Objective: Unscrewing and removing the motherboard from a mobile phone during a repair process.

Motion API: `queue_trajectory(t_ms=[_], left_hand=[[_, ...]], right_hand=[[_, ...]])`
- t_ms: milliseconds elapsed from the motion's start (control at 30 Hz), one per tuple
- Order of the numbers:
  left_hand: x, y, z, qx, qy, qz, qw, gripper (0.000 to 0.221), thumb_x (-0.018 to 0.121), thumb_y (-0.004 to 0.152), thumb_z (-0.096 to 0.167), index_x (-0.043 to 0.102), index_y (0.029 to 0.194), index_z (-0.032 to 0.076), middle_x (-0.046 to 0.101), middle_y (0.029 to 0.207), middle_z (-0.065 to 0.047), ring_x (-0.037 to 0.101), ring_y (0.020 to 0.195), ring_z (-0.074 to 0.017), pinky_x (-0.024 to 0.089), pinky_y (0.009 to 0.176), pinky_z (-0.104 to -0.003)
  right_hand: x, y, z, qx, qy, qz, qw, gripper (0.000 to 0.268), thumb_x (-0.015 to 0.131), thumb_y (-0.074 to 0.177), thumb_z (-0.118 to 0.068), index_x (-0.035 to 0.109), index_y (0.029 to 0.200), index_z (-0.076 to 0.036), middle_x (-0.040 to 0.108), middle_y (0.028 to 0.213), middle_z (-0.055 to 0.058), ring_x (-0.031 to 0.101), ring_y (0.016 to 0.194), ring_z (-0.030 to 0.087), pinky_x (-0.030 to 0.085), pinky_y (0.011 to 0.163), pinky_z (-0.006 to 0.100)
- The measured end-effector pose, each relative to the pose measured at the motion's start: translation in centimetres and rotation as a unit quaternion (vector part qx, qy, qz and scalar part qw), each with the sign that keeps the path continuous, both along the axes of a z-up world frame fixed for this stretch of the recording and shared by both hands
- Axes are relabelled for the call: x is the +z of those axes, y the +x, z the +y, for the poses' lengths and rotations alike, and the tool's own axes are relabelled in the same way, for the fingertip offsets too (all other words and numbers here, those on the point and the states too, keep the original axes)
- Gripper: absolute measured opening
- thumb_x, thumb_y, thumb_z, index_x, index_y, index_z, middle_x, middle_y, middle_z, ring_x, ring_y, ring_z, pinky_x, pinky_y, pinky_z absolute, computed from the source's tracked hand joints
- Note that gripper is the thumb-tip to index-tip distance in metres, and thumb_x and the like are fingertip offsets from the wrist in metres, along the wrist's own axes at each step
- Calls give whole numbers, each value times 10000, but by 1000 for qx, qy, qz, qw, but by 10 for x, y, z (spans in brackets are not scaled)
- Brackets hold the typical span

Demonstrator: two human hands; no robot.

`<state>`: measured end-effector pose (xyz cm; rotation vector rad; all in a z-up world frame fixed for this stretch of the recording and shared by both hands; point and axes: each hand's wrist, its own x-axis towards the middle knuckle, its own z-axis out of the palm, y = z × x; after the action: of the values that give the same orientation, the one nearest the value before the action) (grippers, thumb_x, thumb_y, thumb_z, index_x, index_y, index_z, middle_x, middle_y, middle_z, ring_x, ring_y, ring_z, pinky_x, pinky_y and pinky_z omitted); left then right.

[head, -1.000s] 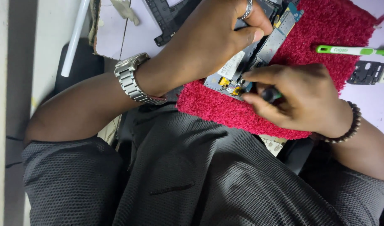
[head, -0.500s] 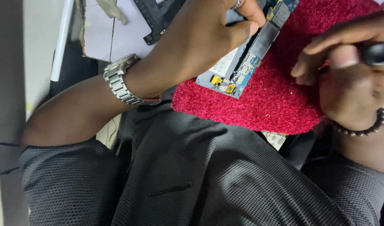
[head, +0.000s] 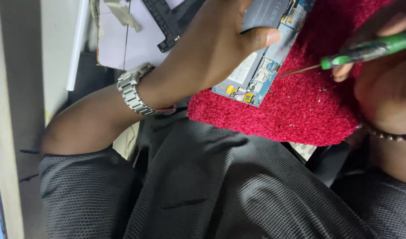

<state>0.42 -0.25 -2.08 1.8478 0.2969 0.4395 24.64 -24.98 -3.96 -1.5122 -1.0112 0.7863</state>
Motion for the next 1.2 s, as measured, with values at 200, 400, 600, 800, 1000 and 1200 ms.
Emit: queue_trajectory(t_ms=[200, 400, 600, 800, 1000, 1200], left_hand=[[0, -2, 0, 13, 10, 13, 1000, 329, 733, 1046, 223, 592, 1290, 53, 727, 1256, -99, 689, 1161, -251, 487, 957, -407], [-6, 1, -1, 34, 33, 72, 996, 295, 759, 1024, 328, 597, 1021, 81, 654, 888, -48, 600, 791, -199, 441, 692, -418], [-11, 2, -1, 37, 34, 98, 994, 366, 778, 1042, 356, 535, 936, 102, 523, 817, -3, 470, 737, -166, 383, 641, -420], [-16, 3, 0, 29, 68, 63, 995, 358, 749, 1036, 384, 589, 985, 68, 637, 874, -57, 589, 772, -212, 426, 671, -426], [-10, 3, -1, 31, 33, 24, 999, 276, 778, 1010, 259, 596, 1074, 61, 671, 962, -52, 638, 894, -210, 463, 767, -415], [-11, 4, 0, 24, 47, 8, 999, 293, 780, 1005, 253, 617, 1152, 59, 722, 1078, -83, 677, 997, -260, 471, 846, -424]], right_hand=[[53, -63, 57, -1, -36, 6, 999, 718, 409, 1178, -737, 429, 1067, -28, 490, 699, 199, 531, 541, 257, 446, 545, 331], [72, -78, 65, 40, -43, -73, 996, 767, 314, 1232, -643, 437, 1098, 102, 519, 745, 259, 576, 594, 296, 457, 603, 351], [71, -79, 65, 55, -45, -72, 995, 759, 288, 1236, -636, 407, 1174, 111, 542, 777, 278, 597, 629, 315, 497, 653, 375], [69, -79, 65, 55, -31, -63, 996, 664, 289, 1266, -539, 389, 1186, 113, 537, 808, 300, 607, 633, 334, 517, 634, 385], [70, -76, 66, 34, -38, -76, 996, 713, 298, 1257, -580, 424, 1109, 106, 542, 775, 290, 596, 627, 329, 481, 642, 379], [55, -62, 48, -6, -5, -115, 993, 682, 298, 1282, -562, 343, 1012, 63, 480, 751, 313, 587, 633, 372, 434, 603, 413]])
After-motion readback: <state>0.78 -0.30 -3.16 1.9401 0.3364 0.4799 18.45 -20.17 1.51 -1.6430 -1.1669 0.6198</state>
